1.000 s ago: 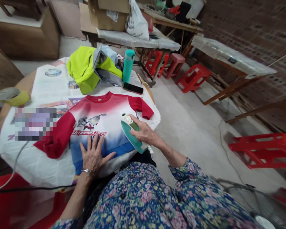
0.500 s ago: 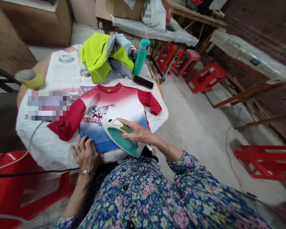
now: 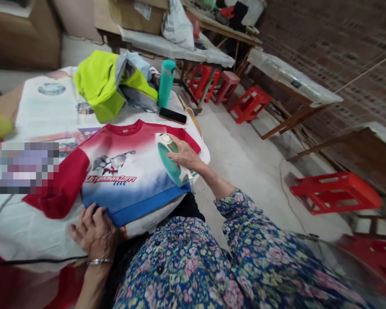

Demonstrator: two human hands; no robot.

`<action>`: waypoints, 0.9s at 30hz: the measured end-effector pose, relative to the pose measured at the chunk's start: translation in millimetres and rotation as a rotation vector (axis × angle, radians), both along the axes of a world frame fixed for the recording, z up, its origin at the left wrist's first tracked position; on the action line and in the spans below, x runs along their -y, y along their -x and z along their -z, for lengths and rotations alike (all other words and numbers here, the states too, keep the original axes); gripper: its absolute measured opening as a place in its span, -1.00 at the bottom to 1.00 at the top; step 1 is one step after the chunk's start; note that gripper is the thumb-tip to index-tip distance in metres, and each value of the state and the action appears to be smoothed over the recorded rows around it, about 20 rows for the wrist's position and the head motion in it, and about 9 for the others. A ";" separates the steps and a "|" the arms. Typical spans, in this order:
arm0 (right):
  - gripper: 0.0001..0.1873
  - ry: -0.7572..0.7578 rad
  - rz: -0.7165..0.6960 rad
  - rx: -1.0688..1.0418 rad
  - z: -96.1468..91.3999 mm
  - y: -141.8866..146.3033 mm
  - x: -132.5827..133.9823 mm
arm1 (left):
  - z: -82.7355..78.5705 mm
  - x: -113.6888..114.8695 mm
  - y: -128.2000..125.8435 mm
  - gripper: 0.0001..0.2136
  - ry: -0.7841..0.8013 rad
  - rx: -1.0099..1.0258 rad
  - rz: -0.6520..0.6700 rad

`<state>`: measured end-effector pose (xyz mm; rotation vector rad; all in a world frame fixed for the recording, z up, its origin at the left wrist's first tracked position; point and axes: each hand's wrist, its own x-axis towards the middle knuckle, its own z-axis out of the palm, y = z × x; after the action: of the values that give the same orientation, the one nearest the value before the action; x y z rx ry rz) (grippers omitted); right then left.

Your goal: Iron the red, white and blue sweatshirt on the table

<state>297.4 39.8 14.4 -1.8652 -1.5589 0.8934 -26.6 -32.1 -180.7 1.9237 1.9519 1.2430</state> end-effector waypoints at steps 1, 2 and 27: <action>-0.13 0.006 -0.031 -0.036 2.1 4.5 -6.7 | 1.3 -1.4 2.5 -0.80 -0.007 0.008 0.007; -0.13 0.015 -0.062 -0.068 4.6 8.5 -13.7 | 2.2 -2.5 5.1 -0.82 -0.011 0.015 0.011; -0.25 -0.097 0.137 0.068 -3.0 -66.5 -8.4 | 7.7 -2.9 -3.0 -0.80 -0.016 -0.009 -0.037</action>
<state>363.9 48.1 17.4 -1.9244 -1.4668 0.6883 -23.5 -29.2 -188.5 1.9124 1.9975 1.2652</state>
